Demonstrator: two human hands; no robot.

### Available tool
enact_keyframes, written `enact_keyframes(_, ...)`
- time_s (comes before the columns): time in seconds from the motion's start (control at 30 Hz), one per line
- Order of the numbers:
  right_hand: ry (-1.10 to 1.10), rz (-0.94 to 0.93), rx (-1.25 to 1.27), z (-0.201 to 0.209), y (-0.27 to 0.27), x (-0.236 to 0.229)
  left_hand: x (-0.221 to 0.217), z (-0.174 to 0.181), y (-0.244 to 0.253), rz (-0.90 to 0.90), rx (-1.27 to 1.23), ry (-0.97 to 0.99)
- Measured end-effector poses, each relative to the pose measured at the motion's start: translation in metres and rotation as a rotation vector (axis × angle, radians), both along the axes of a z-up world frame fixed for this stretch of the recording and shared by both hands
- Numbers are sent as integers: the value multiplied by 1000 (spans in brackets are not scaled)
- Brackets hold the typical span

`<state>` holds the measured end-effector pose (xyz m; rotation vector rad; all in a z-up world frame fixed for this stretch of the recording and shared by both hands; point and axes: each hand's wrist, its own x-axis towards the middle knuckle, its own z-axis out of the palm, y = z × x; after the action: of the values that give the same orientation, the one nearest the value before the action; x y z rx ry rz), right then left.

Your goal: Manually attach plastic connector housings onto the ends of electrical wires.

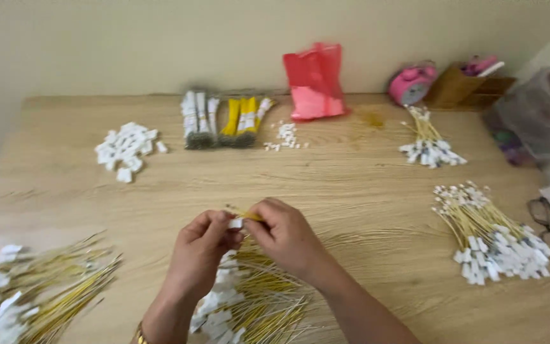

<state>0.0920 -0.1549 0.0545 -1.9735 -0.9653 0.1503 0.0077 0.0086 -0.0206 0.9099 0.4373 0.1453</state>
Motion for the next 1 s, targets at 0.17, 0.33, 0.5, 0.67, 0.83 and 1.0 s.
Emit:
enact_keyframes(0.17,98,4,3,2,0,1,2,-11,7,-23,19,-17)
enact_keyframes(0.33,109,42,-5,-20,-16,22,8,-10,15,-65,402,104)
enact_keyframes(0.5,394,-248,-1,-14,-45,57,15,-53,36,-14,972,170)
enact_keyframes(0.67,465,-495,-95,-13,-78,76,20,-132,69,-141,1096,203)
enact_keyframes(0.83,424,-454,10,-53,-114,121,19,-81,54,-134,1358,-46)
enact_keyframes(1.0,152,-598,-119,-32,-133,165,15,-64,45,-153,1516,-39)
